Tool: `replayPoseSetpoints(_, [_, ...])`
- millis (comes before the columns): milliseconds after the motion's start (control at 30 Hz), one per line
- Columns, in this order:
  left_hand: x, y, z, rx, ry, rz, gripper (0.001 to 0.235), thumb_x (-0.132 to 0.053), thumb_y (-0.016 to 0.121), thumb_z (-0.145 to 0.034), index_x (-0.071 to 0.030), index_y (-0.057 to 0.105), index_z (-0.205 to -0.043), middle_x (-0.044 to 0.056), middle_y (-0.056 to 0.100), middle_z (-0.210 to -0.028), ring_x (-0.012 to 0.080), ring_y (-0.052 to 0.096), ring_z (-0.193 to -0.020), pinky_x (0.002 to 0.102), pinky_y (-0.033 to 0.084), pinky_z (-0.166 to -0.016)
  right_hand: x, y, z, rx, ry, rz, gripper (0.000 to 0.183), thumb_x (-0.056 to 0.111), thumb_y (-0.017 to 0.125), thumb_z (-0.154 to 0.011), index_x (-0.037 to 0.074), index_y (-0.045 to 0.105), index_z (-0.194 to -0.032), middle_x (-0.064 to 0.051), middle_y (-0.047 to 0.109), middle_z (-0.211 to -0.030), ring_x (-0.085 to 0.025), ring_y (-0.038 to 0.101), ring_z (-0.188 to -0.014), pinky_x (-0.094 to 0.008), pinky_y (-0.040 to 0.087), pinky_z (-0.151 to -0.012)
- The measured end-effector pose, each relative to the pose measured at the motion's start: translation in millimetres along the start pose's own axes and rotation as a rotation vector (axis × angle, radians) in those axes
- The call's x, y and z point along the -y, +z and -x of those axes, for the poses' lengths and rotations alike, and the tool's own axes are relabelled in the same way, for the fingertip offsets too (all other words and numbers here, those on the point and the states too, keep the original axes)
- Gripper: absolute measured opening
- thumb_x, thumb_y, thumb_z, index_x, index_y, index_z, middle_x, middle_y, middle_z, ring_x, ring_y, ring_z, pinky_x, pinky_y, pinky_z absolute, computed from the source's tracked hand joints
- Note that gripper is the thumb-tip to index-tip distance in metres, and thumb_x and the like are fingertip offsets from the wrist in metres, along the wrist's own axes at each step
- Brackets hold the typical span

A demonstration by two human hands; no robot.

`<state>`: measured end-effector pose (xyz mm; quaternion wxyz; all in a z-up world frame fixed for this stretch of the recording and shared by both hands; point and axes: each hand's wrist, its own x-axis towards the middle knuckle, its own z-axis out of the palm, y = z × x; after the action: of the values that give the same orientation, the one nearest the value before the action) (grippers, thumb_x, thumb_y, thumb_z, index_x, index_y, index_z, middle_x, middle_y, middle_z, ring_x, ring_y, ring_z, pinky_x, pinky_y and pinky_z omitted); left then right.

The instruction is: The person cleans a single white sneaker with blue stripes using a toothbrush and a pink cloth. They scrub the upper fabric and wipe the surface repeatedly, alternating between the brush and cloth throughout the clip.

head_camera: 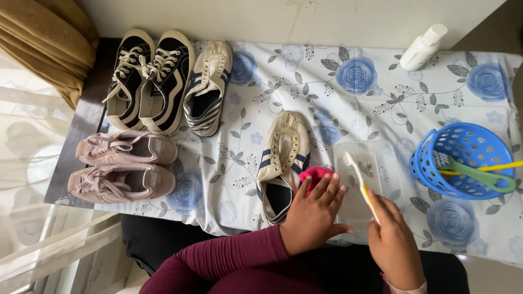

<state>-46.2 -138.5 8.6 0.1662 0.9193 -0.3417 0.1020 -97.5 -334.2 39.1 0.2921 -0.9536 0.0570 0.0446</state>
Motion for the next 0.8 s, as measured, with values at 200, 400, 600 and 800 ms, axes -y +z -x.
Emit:
replayPoseSetpoints(200, [0.3,-0.6,0.2,-0.01,-0.01,0.012,0.091,-0.073,0.06,-0.08,-0.005,0.061,-0.142,0.017,0.051,-0.157,0.0317,0.05,-0.144,0.056,0.036,-0.116,6.0,1.4,2.7,0.04,-0.004,-0.056,0.069,-0.001,0.051,-0.089,0.015,0.044,-0.156,-0.008,0.053,-0.156,-0.03,0.054,-0.138,-0.045,0.05,-0.1])
replayPoseSetpoints(400, [1.3,1.0,1.4,-0.012,-0.006,0.032,0.092,-0.073,0.06,-0.08,-0.005,0.061,-0.143,0.017,0.052,-0.157,0.0334,0.05,-0.143,0.057,0.035,-0.116,6.7,5.2,2.5,0.123,0.043,-0.06,0.069,0.001,0.049,-0.091,0.014,0.039,-0.157,-0.005,0.045,-0.162,-0.028,0.048,-0.144,-0.043,0.049,-0.105])
replayPoseSetpoints(600, [0.6,0.5,1.5,0.003,-0.01,0.035,0.092,-0.072,0.06,-0.081,-0.005,0.059,-0.144,0.018,0.05,-0.158,0.0324,0.049,-0.144,0.057,0.035,-0.115,-13.7,23.6,3.7,0.076,-0.034,-0.063,0.067,0.0,0.047,-0.091,0.011,0.04,-0.156,-0.008,0.044,-0.162,-0.027,0.047,-0.145,-0.04,0.045,-0.108])
replayPoseSetpoints(800, [2.4,2.1,2.2,-0.014,-0.005,0.059,0.091,-0.072,0.058,-0.082,-0.004,0.06,-0.143,0.018,0.051,-0.157,0.0342,0.049,-0.144,0.057,0.033,-0.116,-9.9,22.0,3.2,0.148,0.034,-0.074,0.067,0.006,0.046,-0.093,0.016,0.037,-0.158,-0.004,0.038,-0.166,-0.025,0.043,-0.148,-0.04,0.043,-0.111])
